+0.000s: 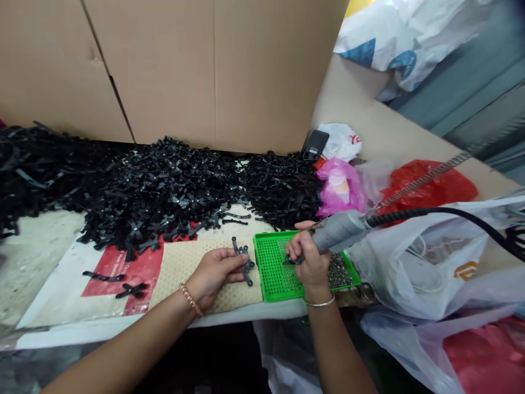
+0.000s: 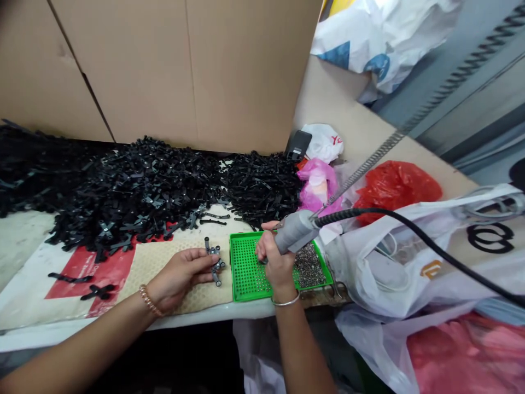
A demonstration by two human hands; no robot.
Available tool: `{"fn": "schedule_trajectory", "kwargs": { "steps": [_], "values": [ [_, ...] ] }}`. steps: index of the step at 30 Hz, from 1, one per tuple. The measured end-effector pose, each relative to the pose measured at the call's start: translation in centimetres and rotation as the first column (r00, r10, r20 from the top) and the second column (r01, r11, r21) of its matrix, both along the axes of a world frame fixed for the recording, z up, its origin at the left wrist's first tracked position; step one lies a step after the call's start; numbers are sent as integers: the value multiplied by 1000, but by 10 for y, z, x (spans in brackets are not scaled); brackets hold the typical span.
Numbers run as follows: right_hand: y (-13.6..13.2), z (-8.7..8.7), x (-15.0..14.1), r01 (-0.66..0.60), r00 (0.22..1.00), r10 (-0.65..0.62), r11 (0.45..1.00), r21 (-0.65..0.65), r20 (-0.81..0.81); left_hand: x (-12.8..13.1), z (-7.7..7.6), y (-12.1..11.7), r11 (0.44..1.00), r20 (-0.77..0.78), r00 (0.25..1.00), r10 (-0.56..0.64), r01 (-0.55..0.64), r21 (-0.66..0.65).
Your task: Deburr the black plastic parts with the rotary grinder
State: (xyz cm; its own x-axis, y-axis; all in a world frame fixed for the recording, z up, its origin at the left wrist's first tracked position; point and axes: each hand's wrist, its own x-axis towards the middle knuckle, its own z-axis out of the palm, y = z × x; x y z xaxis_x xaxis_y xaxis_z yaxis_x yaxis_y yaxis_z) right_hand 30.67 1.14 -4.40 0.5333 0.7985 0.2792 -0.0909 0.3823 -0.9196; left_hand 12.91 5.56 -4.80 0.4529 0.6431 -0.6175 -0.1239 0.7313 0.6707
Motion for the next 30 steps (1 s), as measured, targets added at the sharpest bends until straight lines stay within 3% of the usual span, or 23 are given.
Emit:
{"fn": "schedule_trajectory", "kwargs": {
  "steps": [13, 30],
  "values": [
    [-2, -5, 3, -9, 999, 12, 998, -55, 48, -2, -1, 0, 1000, -13, 1000, -7, 7, 14],
    [-1, -5, 4, -41, 998, 42, 999, -31, 45, -3, -1, -2, 1000, 2, 1000, -15, 15, 20]
  ]
}}
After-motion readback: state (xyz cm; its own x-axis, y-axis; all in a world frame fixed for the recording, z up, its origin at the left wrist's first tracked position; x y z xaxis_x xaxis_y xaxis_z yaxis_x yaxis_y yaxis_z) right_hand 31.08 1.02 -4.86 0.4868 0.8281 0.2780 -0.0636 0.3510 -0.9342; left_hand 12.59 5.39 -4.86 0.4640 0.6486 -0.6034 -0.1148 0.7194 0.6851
